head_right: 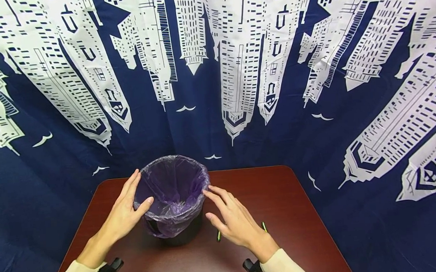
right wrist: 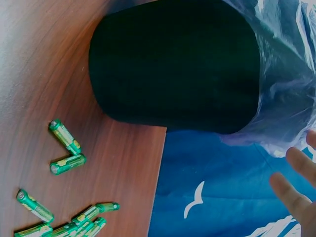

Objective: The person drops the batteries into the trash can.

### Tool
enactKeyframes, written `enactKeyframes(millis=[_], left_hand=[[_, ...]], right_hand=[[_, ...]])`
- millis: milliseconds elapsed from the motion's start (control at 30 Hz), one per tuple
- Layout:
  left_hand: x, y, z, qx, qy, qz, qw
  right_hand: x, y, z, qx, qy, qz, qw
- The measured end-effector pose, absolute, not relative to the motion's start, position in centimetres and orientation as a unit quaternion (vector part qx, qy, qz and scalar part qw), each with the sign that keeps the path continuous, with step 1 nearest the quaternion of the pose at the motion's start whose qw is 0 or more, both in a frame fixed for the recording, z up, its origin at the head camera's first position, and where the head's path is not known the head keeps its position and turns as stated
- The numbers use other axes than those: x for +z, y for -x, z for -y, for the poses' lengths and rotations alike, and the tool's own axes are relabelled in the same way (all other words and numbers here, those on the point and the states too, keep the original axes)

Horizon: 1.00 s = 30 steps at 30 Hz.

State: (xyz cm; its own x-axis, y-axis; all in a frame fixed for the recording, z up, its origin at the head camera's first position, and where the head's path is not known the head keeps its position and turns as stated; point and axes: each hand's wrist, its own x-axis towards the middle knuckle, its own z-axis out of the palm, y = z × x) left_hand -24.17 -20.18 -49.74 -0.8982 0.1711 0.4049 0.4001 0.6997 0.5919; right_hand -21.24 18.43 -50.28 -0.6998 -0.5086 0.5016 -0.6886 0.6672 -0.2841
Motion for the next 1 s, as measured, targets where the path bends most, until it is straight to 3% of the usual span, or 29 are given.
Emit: enactKeyframes(millis=[400,1000], left_hand=[[-49.6,24.0,20.0,-0.357,0.157,0.907,0.160],[-49.5,24.0,20.1,-0.358,0.152,0.910,0.146]], right_hand=[[-54.2,21.4,-21.4,0.242,-0.314,0.901,0.175],[-60.7,23.2,-24.0,0.222,-0.332,0.917,0.006]])
